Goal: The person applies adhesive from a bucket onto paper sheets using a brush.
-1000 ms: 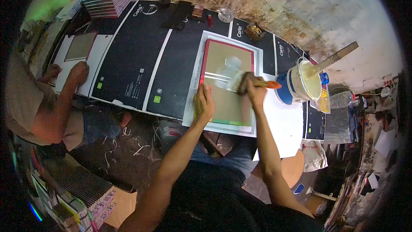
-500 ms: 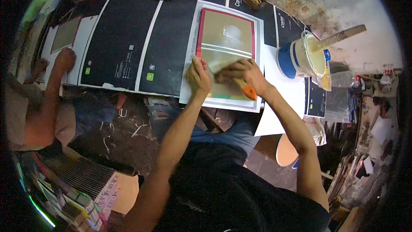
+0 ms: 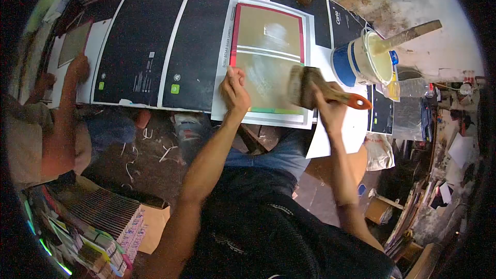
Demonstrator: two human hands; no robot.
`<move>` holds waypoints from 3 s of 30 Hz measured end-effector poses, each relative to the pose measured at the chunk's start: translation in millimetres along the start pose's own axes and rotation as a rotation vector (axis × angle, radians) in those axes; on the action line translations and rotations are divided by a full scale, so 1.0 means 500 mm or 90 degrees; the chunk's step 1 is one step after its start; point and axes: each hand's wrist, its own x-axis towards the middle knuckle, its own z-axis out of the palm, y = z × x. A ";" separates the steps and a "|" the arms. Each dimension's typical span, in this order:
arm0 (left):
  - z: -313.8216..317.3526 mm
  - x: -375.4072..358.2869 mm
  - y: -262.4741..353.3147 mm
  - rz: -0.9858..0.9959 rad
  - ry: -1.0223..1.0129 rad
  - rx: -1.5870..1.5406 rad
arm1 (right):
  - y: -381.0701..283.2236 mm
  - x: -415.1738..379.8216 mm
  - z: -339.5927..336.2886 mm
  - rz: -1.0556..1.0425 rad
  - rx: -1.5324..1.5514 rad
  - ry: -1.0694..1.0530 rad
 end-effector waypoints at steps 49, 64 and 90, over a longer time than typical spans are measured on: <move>0.006 -0.006 0.016 0.163 -0.120 0.177 | 0.081 0.418 -0.018 -0.282 -0.128 0.028; 0.012 0.002 -0.032 0.051 0.022 0.025 | 0.090 0.301 0.040 -0.286 -0.168 0.111; 0.003 -0.004 -0.019 0.010 0.044 -0.061 | 0.000 0.129 0.086 -0.590 -0.376 -0.517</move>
